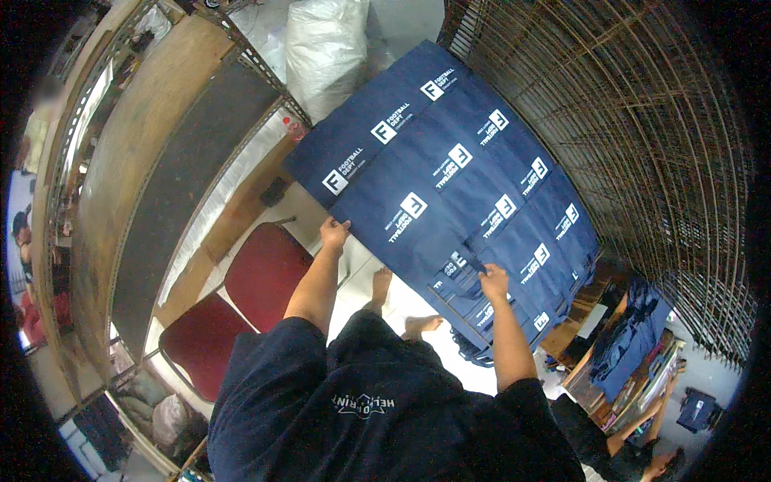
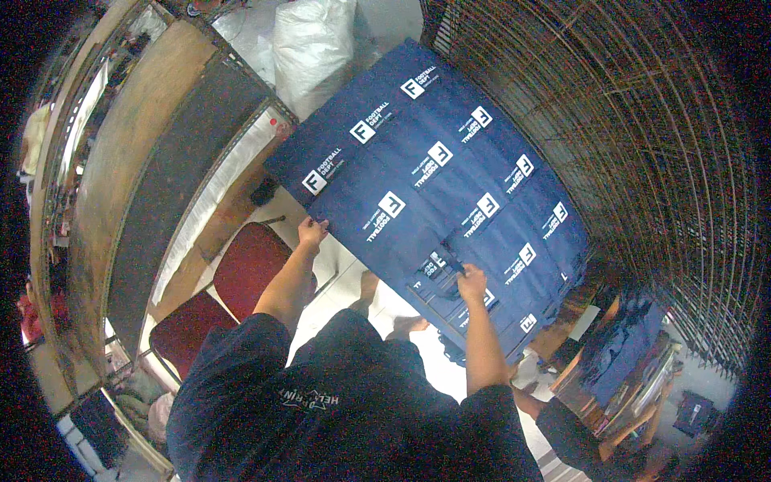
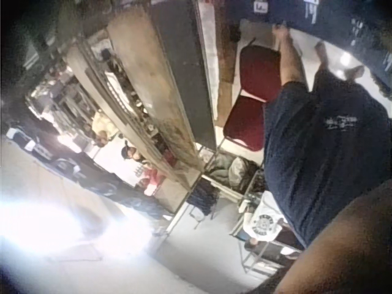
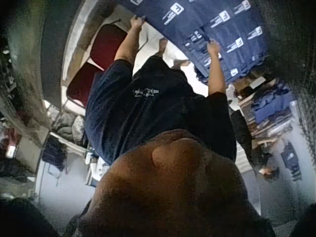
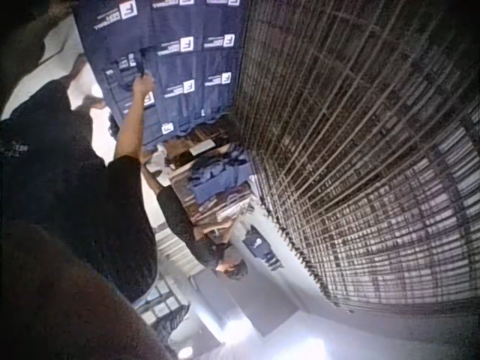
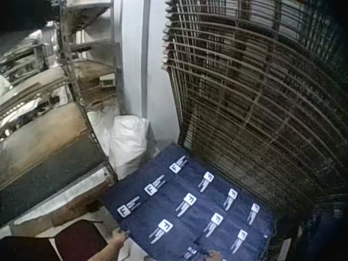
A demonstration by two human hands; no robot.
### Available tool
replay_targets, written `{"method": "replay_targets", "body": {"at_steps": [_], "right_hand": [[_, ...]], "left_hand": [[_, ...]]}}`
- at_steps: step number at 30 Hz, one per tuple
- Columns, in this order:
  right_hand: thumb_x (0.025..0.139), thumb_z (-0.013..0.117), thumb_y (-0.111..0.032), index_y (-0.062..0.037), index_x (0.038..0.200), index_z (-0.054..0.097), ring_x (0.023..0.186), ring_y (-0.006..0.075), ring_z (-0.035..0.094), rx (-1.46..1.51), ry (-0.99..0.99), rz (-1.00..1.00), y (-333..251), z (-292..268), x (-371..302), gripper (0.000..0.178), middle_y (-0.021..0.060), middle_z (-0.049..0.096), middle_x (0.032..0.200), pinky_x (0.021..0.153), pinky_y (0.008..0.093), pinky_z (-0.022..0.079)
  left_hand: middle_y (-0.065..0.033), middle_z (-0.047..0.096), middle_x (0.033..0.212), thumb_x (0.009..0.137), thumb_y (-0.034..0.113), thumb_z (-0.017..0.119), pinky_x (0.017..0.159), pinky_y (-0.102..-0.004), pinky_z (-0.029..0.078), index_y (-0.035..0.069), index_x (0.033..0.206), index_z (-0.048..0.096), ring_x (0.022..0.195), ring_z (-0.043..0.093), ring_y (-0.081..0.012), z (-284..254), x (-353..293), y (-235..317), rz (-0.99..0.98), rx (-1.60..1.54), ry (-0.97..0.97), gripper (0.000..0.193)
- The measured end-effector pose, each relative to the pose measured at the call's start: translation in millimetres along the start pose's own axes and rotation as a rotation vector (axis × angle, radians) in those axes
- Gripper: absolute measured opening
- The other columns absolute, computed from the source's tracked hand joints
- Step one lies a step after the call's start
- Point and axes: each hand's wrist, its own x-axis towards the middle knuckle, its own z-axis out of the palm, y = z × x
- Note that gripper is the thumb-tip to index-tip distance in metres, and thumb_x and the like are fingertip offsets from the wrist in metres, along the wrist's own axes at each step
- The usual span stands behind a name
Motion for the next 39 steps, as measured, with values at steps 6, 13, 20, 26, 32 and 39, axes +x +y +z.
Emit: {"method": "replay_targets", "body": {"at_steps": [6, 13, 20, 26, 32, 39], "right_hand": [[0.068, 0.063, -0.015, -0.008, 0.092, 0.063, 0.073, 0.0264, 0.063, -0.007, 0.01, 0.011, 7.4, 3.8, -0.8, 0.024, 0.0142, 0.064, 0.077, 0.068, 0.0358, 0.048], [0.069, 0.062, -0.013, -0.0093, 0.093, 0.061, 0.073, 0.0261, 0.063, -0.055, 0.027, 0.019, -28.3, -12.6, -26.3, 0.025, 0.0121, 0.065, 0.079, 0.069, 0.0369, 0.048], [0.069, 0.061, -0.011, -0.0123, 0.094, 0.061, 0.075, 0.0279, 0.062, -0.075, 0.055, -0.032, -2.2, 3.3, -11.3, 0.025, 0.0109, 0.064, 0.079, 0.071, 0.038, 0.049], [0.069, 0.06, -0.009, -0.0107, 0.094, 0.061, 0.078, 0.0291, 0.062, -0.03, 0.08, -0.012, 6.8, 9.8, -7.0, 0.025, 0.0134, 0.064, 0.084, 0.072, 0.039, 0.049], [0.071, 0.058, -0.009, -0.0117, 0.097, 0.06, 0.085, 0.0295, 0.06, -0.038, 0.093, 0.057, -5.3, 4.5, -8.1, 0.027, 0.0136, 0.063, 0.088, 0.076, 0.0393, 0.048], [0.075, 0.058, -0.019, -0.017, 0.109, 0.054, 0.098, 0.0302, 0.056, -0.194, -0.006, 0.119, 0.9, 6.1, -4.9, 0.035, 0.0137, 0.059, 0.102, 0.082, 0.0406, 0.046]], "left_hand": [[-0.0053, 0.051, 0.077, 0.07, -0.003, 0.064, 0.058, -0.0285, 0.049, -0.002, 0.11, 0.044, 0.066, 0.054, -0.015, -0.3, -7.6, 3.4, 0.064, -0.021, 0.114, 0.045], [-0.0063, 0.051, 0.075, 0.068, -0.007, 0.062, 0.056, -0.0264, 0.049, 0.0, 0.107, 0.045, 0.063, 0.054, -0.0152, -2.4, 3.5, -7.0, 0.16, -0.037, 0.122, 0.043], [-0.0114, 0.052, 0.087, 0.076, -0.006, 0.053, 0.056, -0.0293, 0.05, 0.004, 0.108, 0.041, 0.071, 0.056, -0.0188, -6.0, 13.9, -11.3, 0.102, 0.037, 0.085, 0.036], [-0.0114, 0.051, 0.086, 0.073, -0.007, 0.055, 0.059, -0.0315, 0.051, 0.003, 0.108, 0.041, 0.071, 0.057, -0.0209, -6.5, 19.2, -17.3, 0.16, -0.118, 0.073, 0.039], [-0.0065, 0.048, 0.084, 0.071, -0.007, 0.061, 0.066, -0.0298, 0.051, 0.002, 0.113, 0.041, 0.076, 0.054, -0.0176, -1.3, -0.4, 4.5, 0.1, -0.025, 0.065, 0.047], [-0.0079, 0.049, 0.087, 0.07, -0.007, 0.061, 0.062, -0.0301, 0.052, 0.004, 0.114, 0.041, 0.076, 0.055, -0.0192, -2.4, 7.4, -0.3, 0.117, -0.065, 0.034, 0.049]]}}
